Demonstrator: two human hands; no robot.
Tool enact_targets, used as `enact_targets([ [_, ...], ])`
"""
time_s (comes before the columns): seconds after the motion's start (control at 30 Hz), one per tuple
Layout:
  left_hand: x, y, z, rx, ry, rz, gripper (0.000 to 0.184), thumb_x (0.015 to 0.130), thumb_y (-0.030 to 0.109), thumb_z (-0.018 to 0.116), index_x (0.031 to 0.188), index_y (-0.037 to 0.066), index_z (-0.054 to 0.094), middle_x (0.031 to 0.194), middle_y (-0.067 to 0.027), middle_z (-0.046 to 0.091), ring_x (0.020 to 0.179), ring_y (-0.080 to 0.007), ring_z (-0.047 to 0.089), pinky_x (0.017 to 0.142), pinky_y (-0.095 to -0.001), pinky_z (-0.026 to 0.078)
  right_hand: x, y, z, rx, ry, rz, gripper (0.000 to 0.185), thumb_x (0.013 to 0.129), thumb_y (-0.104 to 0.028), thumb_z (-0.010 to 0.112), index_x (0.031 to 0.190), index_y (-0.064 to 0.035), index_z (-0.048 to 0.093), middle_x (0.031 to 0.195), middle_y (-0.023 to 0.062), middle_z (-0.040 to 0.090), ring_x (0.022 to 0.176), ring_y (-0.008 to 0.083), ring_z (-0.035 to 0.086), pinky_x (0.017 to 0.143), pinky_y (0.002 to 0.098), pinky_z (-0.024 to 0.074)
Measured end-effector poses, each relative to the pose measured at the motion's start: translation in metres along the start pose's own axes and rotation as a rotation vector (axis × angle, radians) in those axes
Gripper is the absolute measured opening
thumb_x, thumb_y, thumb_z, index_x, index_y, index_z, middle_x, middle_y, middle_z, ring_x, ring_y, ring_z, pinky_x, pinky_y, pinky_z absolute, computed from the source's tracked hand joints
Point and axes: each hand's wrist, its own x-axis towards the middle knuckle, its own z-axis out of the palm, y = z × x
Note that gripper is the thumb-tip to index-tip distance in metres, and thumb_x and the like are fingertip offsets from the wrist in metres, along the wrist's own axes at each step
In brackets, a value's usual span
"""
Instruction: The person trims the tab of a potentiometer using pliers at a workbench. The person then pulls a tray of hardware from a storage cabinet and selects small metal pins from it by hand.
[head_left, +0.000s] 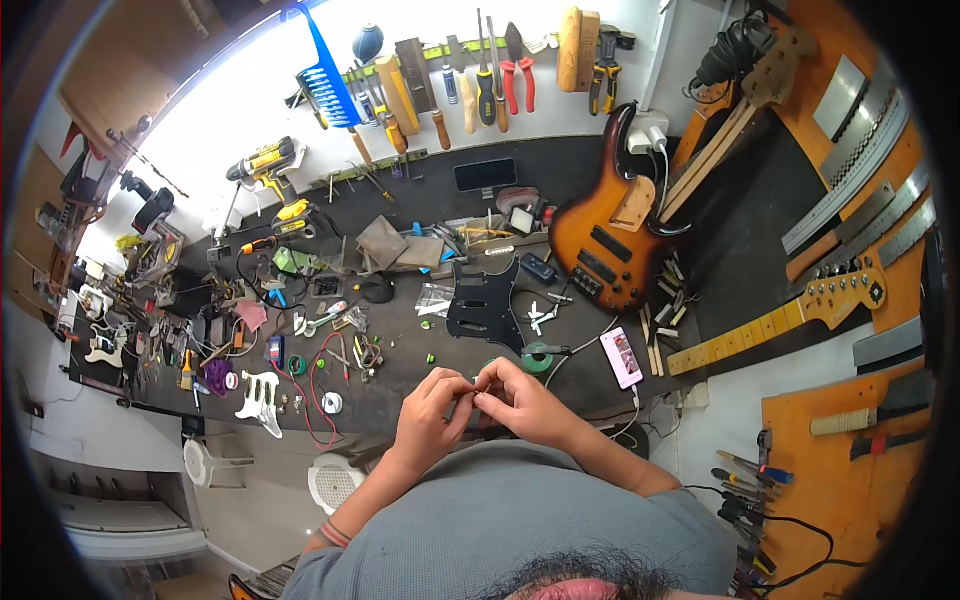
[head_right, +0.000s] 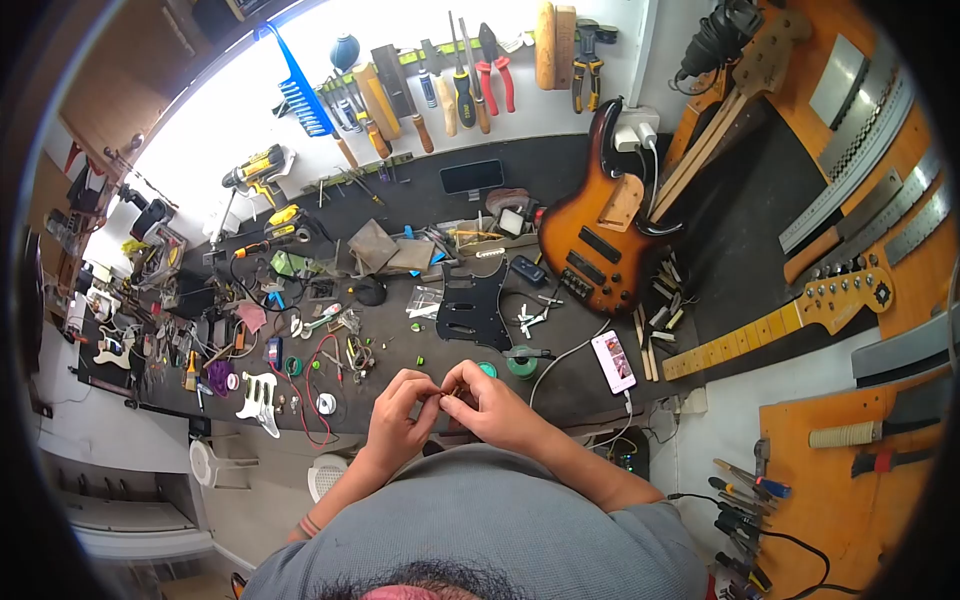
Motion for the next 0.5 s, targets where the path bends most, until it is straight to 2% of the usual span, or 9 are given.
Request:
enact_targets([
  [0.5,-0.013,0.005,-0.002,0.017,0.025,-0.016,0.015,0.095,-0.004,0.078,0.108,0.001,0.071,0.104,-0.0143,0.072,0.088,-0.0312,0.074,0.074,-0.0389,0.061,-0.006,-0.002,0.005,0.035,-0.031,0.044,0.018,0.114,-0.012,0.067,0.125,-0.0015,0.057,0.11,0.0077,0.07,0.092,0.0143,0.075,0.08,0.0303,0.0613],
])
